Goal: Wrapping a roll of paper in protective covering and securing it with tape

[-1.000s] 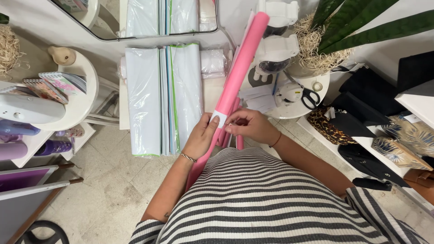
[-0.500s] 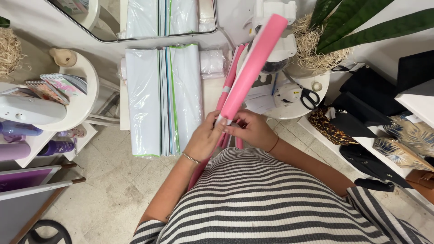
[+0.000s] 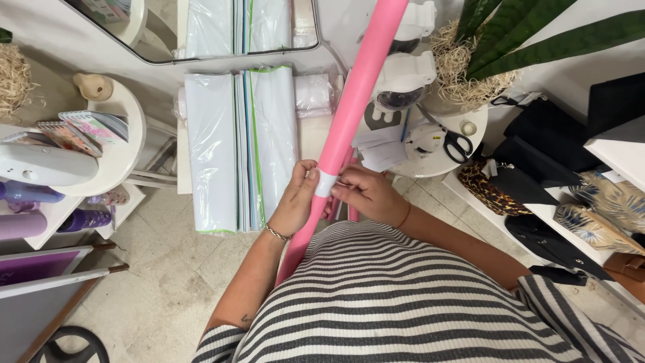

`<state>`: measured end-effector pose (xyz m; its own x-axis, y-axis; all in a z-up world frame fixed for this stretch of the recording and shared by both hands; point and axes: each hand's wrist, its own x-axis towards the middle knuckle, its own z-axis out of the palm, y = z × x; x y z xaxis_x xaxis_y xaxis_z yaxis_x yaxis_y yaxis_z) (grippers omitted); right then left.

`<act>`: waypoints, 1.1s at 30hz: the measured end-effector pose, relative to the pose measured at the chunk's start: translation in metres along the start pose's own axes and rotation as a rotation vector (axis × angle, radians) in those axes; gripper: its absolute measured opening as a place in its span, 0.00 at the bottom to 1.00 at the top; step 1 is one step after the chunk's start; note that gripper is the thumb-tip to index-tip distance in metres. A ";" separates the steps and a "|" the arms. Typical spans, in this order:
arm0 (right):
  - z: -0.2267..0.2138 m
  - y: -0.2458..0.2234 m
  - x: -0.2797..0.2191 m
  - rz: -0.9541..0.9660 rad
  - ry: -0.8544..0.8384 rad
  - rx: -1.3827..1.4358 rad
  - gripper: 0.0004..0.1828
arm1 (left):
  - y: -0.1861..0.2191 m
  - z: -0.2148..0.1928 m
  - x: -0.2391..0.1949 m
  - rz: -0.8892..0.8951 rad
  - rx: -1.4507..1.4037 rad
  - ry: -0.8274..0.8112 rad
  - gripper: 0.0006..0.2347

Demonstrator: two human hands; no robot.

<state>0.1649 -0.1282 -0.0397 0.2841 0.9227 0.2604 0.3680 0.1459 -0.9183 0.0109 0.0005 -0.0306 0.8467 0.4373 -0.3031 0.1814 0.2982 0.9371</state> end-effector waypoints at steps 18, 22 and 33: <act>-0.004 0.004 0.011 -0.061 -0.139 -0.154 0.11 | 0.003 -0.006 -0.011 0.186 -0.043 0.108 0.17; 0.011 -0.004 0.014 -0.058 -0.093 -0.166 0.13 | 0.027 -0.011 -0.017 0.093 0.381 0.205 0.17; 0.026 -0.034 0.031 -0.120 -0.178 -0.039 0.15 | -0.026 -0.063 -0.012 0.239 -0.136 0.176 0.20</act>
<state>0.1380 -0.0948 -0.0081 0.0769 0.9486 0.3071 0.4247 0.2475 -0.8708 -0.0357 0.0407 -0.0621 0.7556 0.6450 -0.1142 -0.0903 0.2752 0.9571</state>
